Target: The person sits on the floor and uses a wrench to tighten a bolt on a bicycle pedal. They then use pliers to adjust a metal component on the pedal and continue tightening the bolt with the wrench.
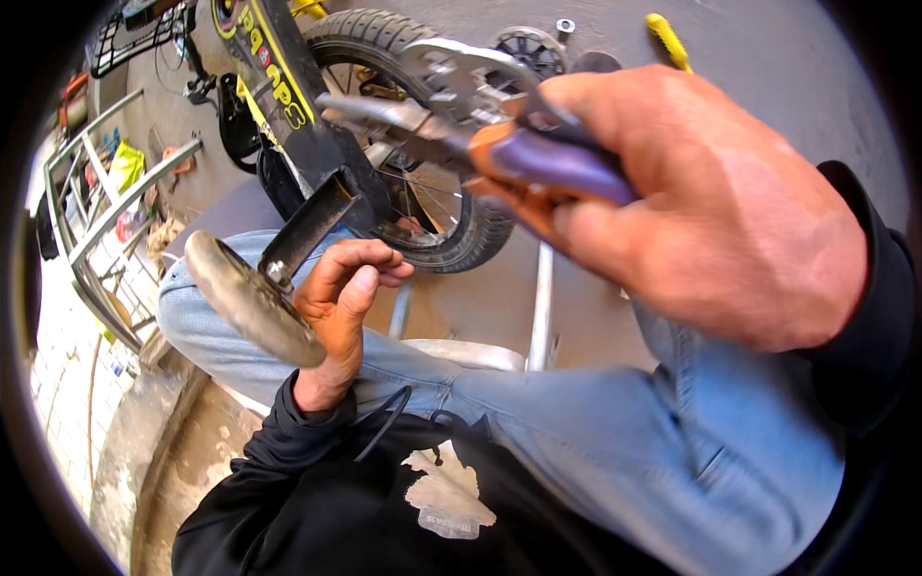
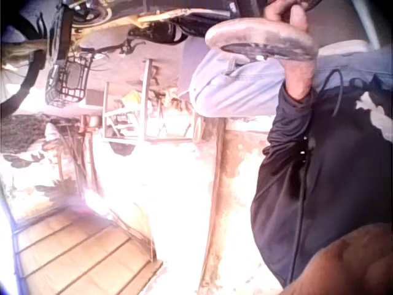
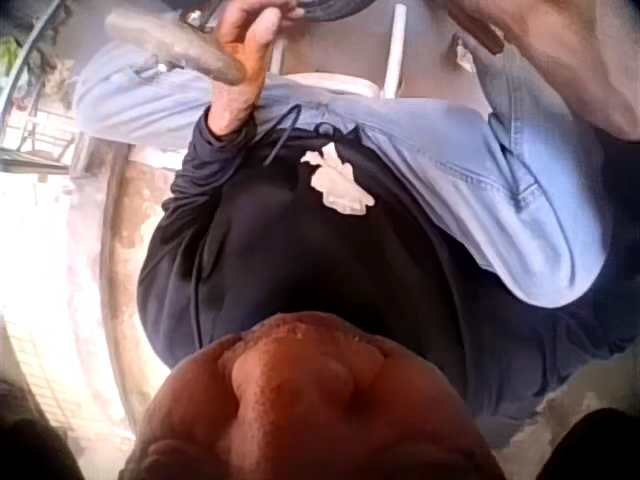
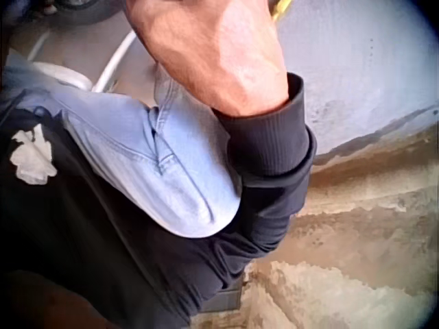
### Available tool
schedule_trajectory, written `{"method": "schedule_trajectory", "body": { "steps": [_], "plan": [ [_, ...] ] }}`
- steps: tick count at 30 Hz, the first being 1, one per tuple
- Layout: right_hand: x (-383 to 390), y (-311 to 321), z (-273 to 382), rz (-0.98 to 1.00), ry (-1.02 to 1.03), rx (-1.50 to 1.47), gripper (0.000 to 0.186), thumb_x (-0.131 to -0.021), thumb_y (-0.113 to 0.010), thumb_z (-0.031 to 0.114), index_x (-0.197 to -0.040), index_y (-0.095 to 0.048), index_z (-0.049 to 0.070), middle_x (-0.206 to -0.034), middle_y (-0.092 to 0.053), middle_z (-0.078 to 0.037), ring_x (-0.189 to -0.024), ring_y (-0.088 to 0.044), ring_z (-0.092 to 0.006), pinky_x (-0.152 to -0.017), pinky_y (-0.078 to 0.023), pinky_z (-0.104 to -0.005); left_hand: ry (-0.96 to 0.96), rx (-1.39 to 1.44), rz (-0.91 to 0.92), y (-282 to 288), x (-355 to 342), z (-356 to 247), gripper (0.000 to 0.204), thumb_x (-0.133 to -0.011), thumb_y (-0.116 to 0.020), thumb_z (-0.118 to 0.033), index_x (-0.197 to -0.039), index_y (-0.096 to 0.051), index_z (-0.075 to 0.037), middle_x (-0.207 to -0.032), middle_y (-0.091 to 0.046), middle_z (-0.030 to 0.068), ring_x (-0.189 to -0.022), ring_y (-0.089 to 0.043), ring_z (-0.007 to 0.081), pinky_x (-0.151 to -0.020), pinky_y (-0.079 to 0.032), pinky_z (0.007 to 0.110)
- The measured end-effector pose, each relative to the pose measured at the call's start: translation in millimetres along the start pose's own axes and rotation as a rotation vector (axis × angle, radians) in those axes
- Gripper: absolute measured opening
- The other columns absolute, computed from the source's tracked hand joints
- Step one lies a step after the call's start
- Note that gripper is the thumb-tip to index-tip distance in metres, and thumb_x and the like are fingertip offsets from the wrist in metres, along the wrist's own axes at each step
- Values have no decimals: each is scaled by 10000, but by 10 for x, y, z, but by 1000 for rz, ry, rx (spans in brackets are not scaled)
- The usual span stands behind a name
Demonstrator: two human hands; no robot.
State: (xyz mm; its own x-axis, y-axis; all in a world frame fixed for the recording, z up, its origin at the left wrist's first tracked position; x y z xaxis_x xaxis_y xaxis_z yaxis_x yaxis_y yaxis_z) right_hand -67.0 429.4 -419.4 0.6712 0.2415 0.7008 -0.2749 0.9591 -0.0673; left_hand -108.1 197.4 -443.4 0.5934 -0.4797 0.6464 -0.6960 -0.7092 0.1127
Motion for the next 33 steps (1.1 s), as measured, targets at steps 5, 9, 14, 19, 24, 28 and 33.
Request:
{"method": "schedule_trajectory", "body": {
  "steps": [5,9,14,19,24,28,33],
  "plan": [
    [426,-428,-106,-134,-78,-84,391,-780,-577,52,-1161,-529,-26,-738,-564,-55,-609,-522,-149,-557,-419,-299,20,288,258,-412,91,-97,698,-855,-573,-497,-1272,-418,41,-1221,-515,186,-1119,-528,286,-929,-437,395],
    [685,-863,61,-351,57,-22,315,-744,-593,53,-1051,-551,1,-809,-585,-170,-691,-558,-307,-640,-446,-348,29,402,390,-682,208,-126,865,-824,-491,-643,-1328,-351,46,-1283,-464,206,-1196,-464,323,-988,-383,439],
    [461,-1463,-210,-472,27,-598,262,-751,-609,25,-1011,-575,28,-863,-550,-93,-784,-547,-182,-702,-439,-321,85,401,481,-556,187,9,621,-864,-533,-524,-1184,-529,8,-1168,-550,205,-1130,-526,334,-967,-409,446],
    [261,-1578,-271,-506,91,-741,411,-748,-635,0,-1153,-567,29,-1166,-516,-106,-1061,-522,-195,-895,-420,-299,242,392,508,-389,159,123,385,-766,-705,-170,-1072,-554,6,-1150,-560,155,-1101,-529,272,-961,-407,410],
    [171,-1485,-406,-467,68,-727,328,-721,-646,18,-1043,-588,41,-1048,-534,-189,-927,-548,-384,-753,-458,-399,187,233,549,-401,77,90,257,-704,-757,-76,-877,-572,-31,-1105,-565,174,-1135,-510,334,-982,-386,483],
    [129,-1491,-531,-399,-25,-665,230,-708,-674,16,-924,-595,28,-995,-552,-160,-846,-566,-357,-689,-458,-403,111,96,522,-380,40,90,241,-709,-724,10,-900,-582,-24,-1078,-550,168,-1000,-565,263,-872,-478,399],
    [89,-1499,-578,-374,-21,-686,201,-705,-666,-15,-891,-602,28,-996,-563,-132,-772,-591,-331,-652,-474,-375,98,-49,475,-239,111,212,278,-708,-707,39,-958,-593,-3,-988,-548,140,-894,-585,228,-779,-507,343]
  ]
}}
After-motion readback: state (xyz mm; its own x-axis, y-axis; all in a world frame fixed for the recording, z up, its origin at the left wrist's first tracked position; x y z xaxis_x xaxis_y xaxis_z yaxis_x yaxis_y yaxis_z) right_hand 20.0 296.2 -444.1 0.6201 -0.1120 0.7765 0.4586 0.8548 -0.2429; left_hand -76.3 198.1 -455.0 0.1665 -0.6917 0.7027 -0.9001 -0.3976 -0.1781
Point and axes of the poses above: each hand's wrist, its own x-axis away from the middle knuckle, its own y-axis out of the back of the hand, z = x × y, the point moved 8 cm from there along -x, towards the middle knuckle
